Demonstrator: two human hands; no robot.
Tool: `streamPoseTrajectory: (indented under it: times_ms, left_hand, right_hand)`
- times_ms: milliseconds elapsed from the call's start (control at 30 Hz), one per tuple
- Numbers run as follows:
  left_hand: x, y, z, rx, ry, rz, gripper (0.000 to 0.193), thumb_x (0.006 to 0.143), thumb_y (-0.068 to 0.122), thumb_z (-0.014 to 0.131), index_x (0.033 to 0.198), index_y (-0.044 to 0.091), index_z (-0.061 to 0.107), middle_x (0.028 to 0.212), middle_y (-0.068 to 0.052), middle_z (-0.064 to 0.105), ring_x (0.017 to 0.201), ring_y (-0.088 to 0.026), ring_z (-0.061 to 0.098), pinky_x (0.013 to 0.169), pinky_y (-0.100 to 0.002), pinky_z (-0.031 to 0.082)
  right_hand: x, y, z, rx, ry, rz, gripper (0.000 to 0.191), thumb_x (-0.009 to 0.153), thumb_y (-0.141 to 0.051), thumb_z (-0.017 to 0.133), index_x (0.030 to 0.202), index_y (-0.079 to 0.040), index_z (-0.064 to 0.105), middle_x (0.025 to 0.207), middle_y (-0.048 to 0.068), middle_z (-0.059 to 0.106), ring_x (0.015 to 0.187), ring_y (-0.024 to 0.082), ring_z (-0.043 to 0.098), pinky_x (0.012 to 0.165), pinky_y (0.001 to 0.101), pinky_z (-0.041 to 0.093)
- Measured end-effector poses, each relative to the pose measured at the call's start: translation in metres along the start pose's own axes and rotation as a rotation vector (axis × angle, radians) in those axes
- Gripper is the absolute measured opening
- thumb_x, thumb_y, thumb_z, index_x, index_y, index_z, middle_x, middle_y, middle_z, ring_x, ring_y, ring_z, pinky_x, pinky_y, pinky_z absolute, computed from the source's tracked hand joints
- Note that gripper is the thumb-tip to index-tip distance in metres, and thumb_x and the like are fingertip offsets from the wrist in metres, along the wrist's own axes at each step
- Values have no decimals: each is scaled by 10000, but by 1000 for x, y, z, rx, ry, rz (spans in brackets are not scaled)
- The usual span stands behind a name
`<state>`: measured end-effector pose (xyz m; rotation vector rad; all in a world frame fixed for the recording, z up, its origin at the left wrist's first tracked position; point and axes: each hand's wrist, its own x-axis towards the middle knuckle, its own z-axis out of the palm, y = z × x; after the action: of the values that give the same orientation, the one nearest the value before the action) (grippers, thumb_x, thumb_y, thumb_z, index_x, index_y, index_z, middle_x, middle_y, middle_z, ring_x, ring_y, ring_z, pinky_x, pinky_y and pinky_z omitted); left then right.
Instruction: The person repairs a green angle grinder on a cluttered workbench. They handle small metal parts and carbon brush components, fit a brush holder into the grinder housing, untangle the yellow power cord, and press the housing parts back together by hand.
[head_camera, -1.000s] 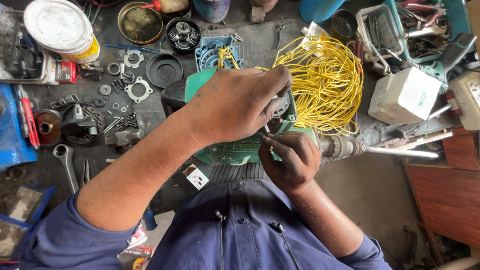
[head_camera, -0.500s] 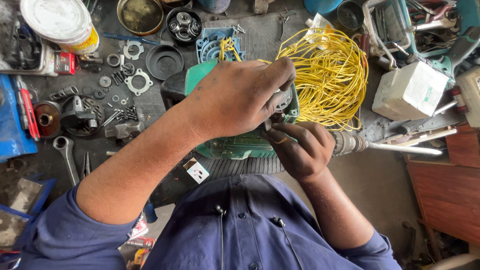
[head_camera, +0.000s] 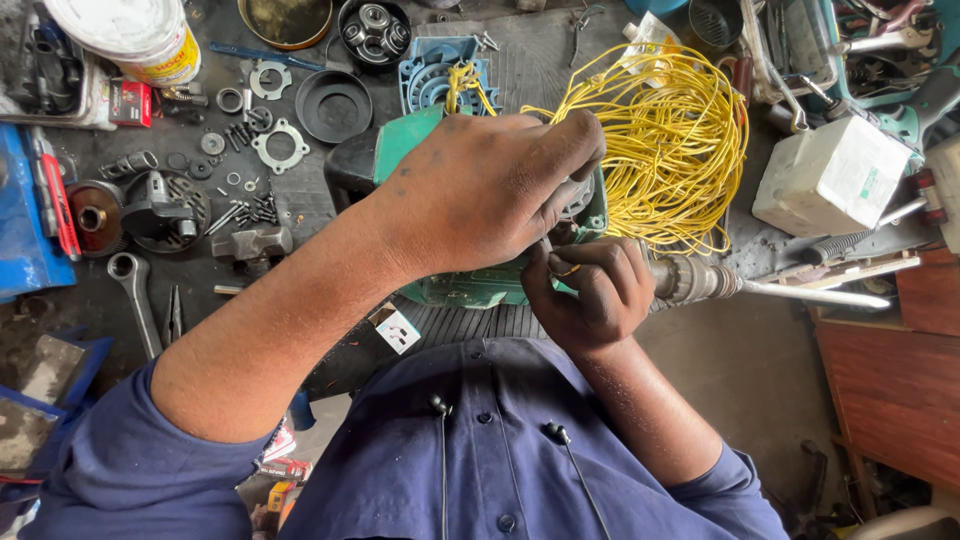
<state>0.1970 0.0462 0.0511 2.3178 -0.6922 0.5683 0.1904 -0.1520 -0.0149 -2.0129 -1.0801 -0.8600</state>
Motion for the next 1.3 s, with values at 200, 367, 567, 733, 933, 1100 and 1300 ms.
streamPoseTrajectory:
  times_ms: [200,367,567,733,933,1100,1300]
  left_hand:
    - [1,-2,0,-6,2,-2,283,965,125,697,1141,66,484,833,-100,653,788,-335,682,638,-465,525]
    - [2,-3,0,-5,6,-9,289,969,114,702,1143,63,477,840,-101,656,782,-336,684,629,-463,519]
    - [1,-3,0,-6,9,6,296,971,133,706,1147,72,476,841,-98,656,779,-336,685,634,-463,520]
    - [0,-4,2,22,12,10,317,986,149,711,1170,60,469,833,-109,651,787,-348,681,646,-477,518]
    - [-3,-6,5,6,46,58,368,1019,154,719,1252,63,450,892,-92,668,825,-336,693,653,-470,514]
    - [-2,-11,1,64,4,69,466,905,101,733,1255,57,427,841,-101,638,765,-331,679,632,-461,513]
    - [0,-9,-8,19,-18,60,587,838,77,754,1307,45,402,837,-110,641,773,-353,680,643,-463,513]
  right_hand:
    - [4,-2,0,-6,-27,-12,367,787,55,872,833,-76,532,849,74,652,740,253,634,641,370,460]
    - [12,-6,-6,-3,-78,14,319,822,39,871,903,-59,578,894,78,678,769,250,637,675,367,473]
    - [14,-8,-14,-14,-141,73,288,871,-13,897,1012,-59,650,969,66,700,838,246,667,737,359,502]
    - [12,-3,-24,-121,-237,65,269,839,-113,951,1013,-138,747,993,22,657,887,235,579,794,391,447]
    - [22,11,-36,-149,-342,-10,276,837,-163,928,1067,-189,778,1203,48,576,1178,299,516,1024,467,399]
    - [15,19,-21,89,-216,196,575,875,-76,918,1277,-98,508,1435,117,472,1359,310,469,1187,412,393]
    - [-6,23,-11,670,-257,607,713,948,-27,796,1513,-9,361,1513,101,454,1468,216,466,1302,358,367]
